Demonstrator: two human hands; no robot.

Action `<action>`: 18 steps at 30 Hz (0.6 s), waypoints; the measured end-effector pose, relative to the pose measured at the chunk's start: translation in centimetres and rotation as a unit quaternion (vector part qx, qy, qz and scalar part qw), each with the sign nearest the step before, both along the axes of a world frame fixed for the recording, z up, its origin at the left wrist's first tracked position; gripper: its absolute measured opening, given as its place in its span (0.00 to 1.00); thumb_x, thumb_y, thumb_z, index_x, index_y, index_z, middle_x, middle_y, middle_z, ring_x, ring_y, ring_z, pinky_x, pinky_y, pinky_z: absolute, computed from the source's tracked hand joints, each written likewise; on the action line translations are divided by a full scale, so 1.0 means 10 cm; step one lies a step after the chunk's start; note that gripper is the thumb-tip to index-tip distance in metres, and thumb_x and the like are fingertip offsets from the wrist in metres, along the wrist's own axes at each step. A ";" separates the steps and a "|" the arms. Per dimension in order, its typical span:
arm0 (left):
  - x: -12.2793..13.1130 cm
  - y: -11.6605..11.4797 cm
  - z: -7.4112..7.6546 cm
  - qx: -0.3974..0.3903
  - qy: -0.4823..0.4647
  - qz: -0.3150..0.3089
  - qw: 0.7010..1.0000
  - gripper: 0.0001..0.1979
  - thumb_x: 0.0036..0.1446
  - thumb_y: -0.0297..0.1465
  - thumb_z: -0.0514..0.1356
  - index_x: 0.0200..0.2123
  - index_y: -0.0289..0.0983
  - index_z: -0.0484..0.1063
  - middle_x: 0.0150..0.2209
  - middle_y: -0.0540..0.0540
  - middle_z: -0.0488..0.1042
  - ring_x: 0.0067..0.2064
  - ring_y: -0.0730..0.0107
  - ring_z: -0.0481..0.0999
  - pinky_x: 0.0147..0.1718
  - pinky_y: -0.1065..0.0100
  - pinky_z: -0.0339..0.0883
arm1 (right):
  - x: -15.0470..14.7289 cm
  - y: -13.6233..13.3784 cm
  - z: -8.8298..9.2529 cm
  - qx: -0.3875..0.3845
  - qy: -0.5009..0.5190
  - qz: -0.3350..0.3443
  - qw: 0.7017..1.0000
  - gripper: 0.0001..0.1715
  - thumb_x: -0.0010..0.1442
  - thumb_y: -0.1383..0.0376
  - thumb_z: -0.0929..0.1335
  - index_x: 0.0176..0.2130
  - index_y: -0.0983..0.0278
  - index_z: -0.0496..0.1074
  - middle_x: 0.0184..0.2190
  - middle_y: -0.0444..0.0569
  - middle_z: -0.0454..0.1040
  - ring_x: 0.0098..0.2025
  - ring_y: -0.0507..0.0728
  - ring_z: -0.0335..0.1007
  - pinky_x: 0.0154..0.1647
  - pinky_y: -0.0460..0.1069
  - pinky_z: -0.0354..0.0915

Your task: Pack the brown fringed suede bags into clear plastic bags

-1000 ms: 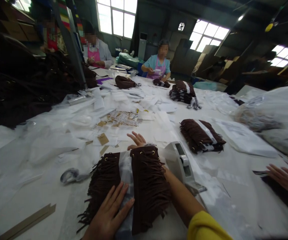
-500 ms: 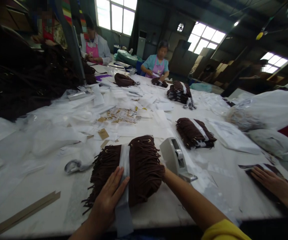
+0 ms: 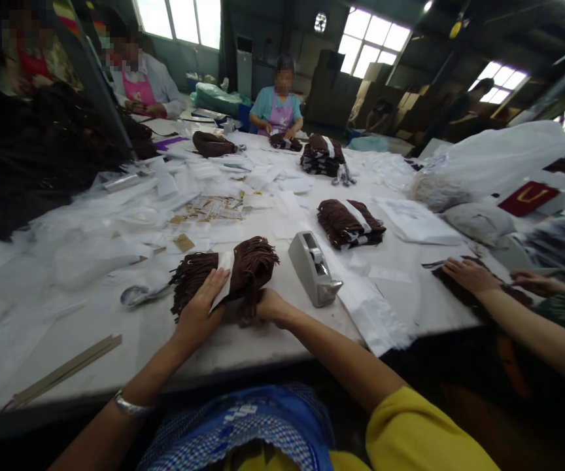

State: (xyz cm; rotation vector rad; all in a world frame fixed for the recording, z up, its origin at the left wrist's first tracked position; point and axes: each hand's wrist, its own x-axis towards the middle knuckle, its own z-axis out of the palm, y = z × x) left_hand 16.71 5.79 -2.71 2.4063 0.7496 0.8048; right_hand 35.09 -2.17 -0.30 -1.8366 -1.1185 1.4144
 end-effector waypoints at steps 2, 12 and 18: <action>0.01 0.02 0.04 -0.009 0.011 0.000 1.000 0.35 0.56 0.22 0.53 0.68 0.37 0.53 0.68 0.40 0.56 0.70 0.56 0.49 0.65 0.50 0.52 | -0.06 -0.13 -0.02 -0.010 0.028 0.005 1.000 0.14 0.59 0.59 0.71 0.39 0.69 0.74 0.34 0.52 0.80 0.32 0.54 0.75 0.21 0.42 0.60; 0.14 0.00 0.12 0.006 0.050 0.015 0.999 0.34 0.55 0.23 0.54 0.66 0.36 0.56 0.68 0.39 0.57 0.70 0.54 0.51 0.65 0.50 0.52 | -0.42 -0.85 0.21 0.123 -0.517 0.110 0.840 0.08 0.67 0.64 0.64 0.40 0.62 0.73 0.36 0.50 0.79 0.38 0.57 0.74 0.31 0.48 0.57; 0.21 0.01 0.17 0.034 0.057 0.015 0.998 0.33 0.55 0.23 0.54 0.65 0.35 0.57 0.67 0.37 0.58 0.69 0.50 0.52 0.64 0.48 0.54 | -0.55 -1.10 0.20 0.197 -0.540 0.153 0.804 0.07 0.65 0.71 0.64 0.37 0.63 0.72 0.36 0.51 0.76 0.40 0.59 0.68 0.34 0.51 0.56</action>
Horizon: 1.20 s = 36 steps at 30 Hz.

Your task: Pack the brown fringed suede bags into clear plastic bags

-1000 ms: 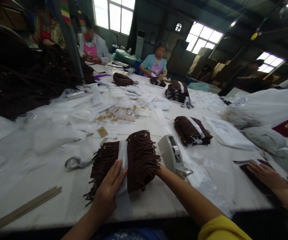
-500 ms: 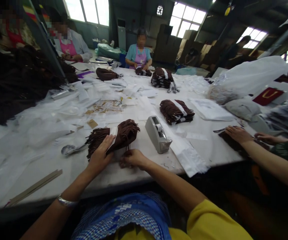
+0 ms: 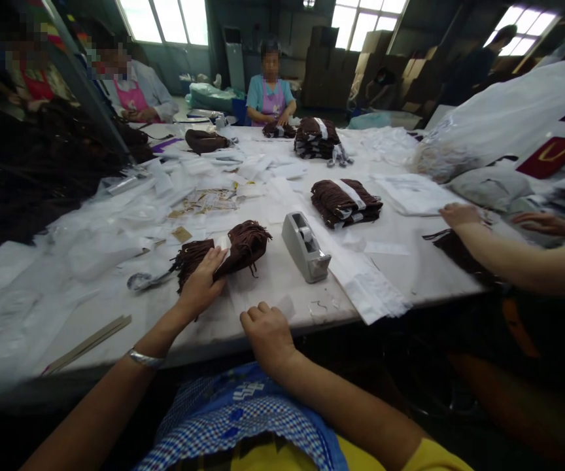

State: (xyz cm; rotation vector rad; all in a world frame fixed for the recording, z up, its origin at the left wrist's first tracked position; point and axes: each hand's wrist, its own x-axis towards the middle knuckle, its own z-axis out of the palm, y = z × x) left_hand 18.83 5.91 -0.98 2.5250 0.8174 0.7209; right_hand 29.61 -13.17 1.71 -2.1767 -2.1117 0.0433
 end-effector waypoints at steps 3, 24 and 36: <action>0.01 -0.01 0.01 0.019 0.018 -0.004 1.000 0.33 0.55 0.23 0.55 0.65 0.34 0.58 0.67 0.36 0.57 0.69 0.49 0.53 0.64 0.48 0.54 | -0.03 -0.11 0.02 0.022 0.004 0.020 1.000 0.06 0.64 0.71 0.65 0.37 0.64 0.72 0.36 0.51 0.75 0.39 0.59 0.66 0.35 0.52 0.55; -0.17 -0.30 -0.23 0.142 0.097 -0.090 0.981 0.35 0.54 0.27 0.56 0.66 0.33 0.57 0.69 0.38 0.54 0.70 0.55 0.51 0.67 0.52 0.45 | 0.29 -0.72 -0.06 0.254 0.172 0.167 0.937 0.16 0.63 0.73 0.64 0.49 0.61 0.73 0.33 0.46 0.77 0.36 0.54 0.70 0.51 0.54 0.65; -0.17 -0.29 -0.26 0.133 0.100 -0.085 0.982 0.35 0.55 0.29 0.56 0.67 0.34 0.56 0.69 0.40 0.54 0.69 0.56 0.53 0.67 0.53 0.44 | 0.40 -0.45 -0.78 0.293 0.327 0.094 0.894 0.18 0.64 0.73 0.65 0.51 0.58 0.72 0.53 0.53 0.74 0.57 0.57 0.69 0.58 0.56 0.68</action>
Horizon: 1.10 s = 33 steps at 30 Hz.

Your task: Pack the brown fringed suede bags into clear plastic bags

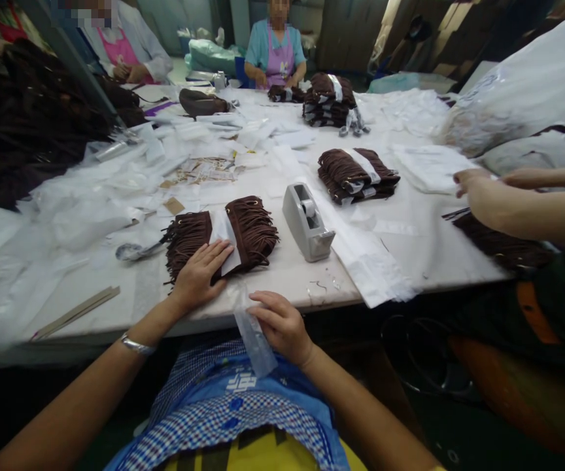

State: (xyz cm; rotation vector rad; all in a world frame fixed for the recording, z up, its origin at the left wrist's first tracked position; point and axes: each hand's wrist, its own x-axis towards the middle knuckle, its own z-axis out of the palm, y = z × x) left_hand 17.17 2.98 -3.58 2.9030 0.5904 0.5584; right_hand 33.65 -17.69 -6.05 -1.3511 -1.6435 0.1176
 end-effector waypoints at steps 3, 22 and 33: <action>0.00 -0.01 0.02 0.001 0.000 -0.005 1.000 0.35 0.55 0.28 0.56 0.66 0.35 0.57 0.69 0.40 0.54 0.69 0.56 0.52 0.67 0.53 0.44 | 0.06 0.10 0.00 -0.004 -0.100 0.082 0.992 0.18 0.65 0.73 0.65 0.52 0.58 0.72 0.56 0.52 0.73 0.62 0.58 0.64 0.62 0.60 0.63; -0.19 -0.31 -0.08 0.107 -0.074 -0.032 0.991 0.27 0.64 0.25 0.54 0.65 0.35 0.57 0.62 0.39 0.67 0.65 0.59 0.62 0.65 0.53 0.55 | 0.15 0.12 0.15 0.023 -0.166 0.159 0.973 0.10 0.65 0.71 0.66 0.46 0.63 0.74 0.43 0.48 0.81 0.50 0.54 0.76 0.58 0.53 0.67; -0.17 -0.35 -0.10 0.065 -0.156 0.002 0.986 0.23 0.63 0.24 0.57 0.61 0.37 0.63 0.54 0.41 0.75 0.58 0.61 0.72 0.60 0.54 0.65 | 0.13 0.10 0.23 0.006 -0.191 0.191 0.963 0.10 0.66 0.70 0.66 0.46 0.64 0.74 0.43 0.49 0.81 0.50 0.53 0.76 0.58 0.52 0.67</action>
